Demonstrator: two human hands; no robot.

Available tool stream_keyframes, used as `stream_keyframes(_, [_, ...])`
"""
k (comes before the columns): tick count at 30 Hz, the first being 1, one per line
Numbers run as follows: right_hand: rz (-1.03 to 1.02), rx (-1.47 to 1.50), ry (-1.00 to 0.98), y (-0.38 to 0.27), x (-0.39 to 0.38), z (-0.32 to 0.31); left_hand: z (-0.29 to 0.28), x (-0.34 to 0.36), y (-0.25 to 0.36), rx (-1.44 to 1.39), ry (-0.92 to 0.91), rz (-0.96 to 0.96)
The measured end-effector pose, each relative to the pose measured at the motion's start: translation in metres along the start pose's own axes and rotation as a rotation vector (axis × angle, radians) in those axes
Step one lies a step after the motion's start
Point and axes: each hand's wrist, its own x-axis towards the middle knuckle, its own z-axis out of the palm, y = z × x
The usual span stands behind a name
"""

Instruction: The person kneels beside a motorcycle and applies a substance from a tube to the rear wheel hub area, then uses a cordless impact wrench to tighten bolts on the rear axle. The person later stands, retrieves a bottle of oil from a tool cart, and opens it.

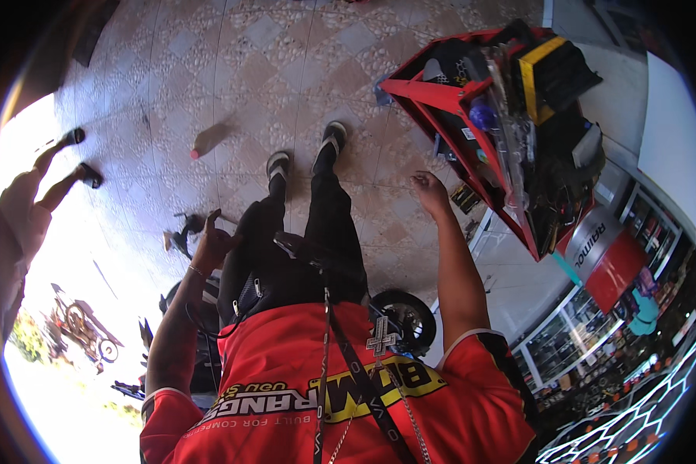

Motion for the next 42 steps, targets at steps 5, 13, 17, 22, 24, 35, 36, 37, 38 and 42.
stream_keyframes(5, [-0.053,0.112,-0.133,-0.040,0.022,0.034,0.033,0.019,-0.056,-0.161,0.008,0.123])
stream_keyframes(13, [0.137,-0.192,-0.132,0.019,0.123,0.085,0.062,0.039,-0.103,-0.305,-0.076,-0.103])
stream_keyframes(17, [0.230,-0.132,-0.070,0.039,0.190,0.099,0.091,0.043,-0.107,-0.361,-0.025,-0.119])
stream_keyframes(22, [0.192,-0.419,-0.105,0.086,0.263,0.101,0.148,0.051,-0.105,-0.575,-0.024,-0.312])
stream_keyframes(24, [0.171,-0.536,-0.037,0.103,0.292,0.091,0.159,0.053,-0.102,-0.556,-0.028,-0.271])
stream_keyframes(35, [0.173,0.205,0.690,0.127,0.417,0.034,0.186,0.080,-0.063,-0.366,0.077,-0.374])
stream_keyframes(36, [0.214,0.325,0.738,0.125,0.431,0.031,0.189,0.083,-0.059,-0.348,0.083,-0.421])
stream_keyframes(37, [0.180,0.301,0.801,0.122,0.446,0.027,0.192,0.088,-0.055,-0.335,0.093,-0.395])
stream_keyframes(38, [0.155,0.271,0.861,0.122,0.458,0.023,0.194,0.090,-0.051,-0.317,0.092,-0.395])
stream_keyframes(42, [-0.027,-0.029,1.256,0.127,0.493,0.015,0.206,0.098,-0.028,-0.269,0.090,-0.443])
